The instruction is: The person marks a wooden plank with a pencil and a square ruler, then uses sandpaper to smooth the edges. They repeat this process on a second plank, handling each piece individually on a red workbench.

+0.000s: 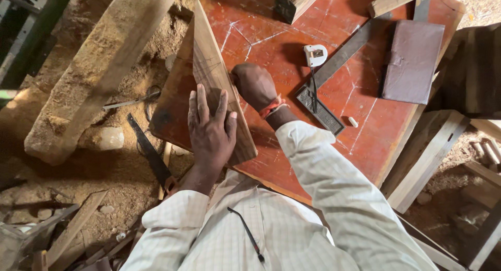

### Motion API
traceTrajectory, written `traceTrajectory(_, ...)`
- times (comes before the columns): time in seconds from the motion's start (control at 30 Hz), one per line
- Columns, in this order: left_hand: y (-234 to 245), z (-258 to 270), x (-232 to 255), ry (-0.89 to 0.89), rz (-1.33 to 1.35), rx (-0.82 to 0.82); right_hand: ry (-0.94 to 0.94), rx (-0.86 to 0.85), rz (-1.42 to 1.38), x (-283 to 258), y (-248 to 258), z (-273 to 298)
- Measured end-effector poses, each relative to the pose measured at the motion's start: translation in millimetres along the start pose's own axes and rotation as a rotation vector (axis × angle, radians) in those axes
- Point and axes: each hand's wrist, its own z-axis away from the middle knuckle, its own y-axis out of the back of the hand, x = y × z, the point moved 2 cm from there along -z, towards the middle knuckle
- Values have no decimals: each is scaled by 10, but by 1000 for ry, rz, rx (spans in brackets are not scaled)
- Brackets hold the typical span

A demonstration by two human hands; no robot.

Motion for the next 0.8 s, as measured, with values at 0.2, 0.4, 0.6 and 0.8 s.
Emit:
traceTrajectory(0.2,-22,68,-29,2,26,6,90,-157,167,12,-33,357)
traceTrajectory(0.4,13,3,-45,-24,13,17,72,-328,116,-207,424,1289)
traceTrajectory(0.6,-98,121,-94,-29,107,33,-636,66,-499,-58,1250,1823)
traceTrajectory(0.8,193,-301,-282,-277,-77,-29,-379,88,-343,-221,1327,2244)
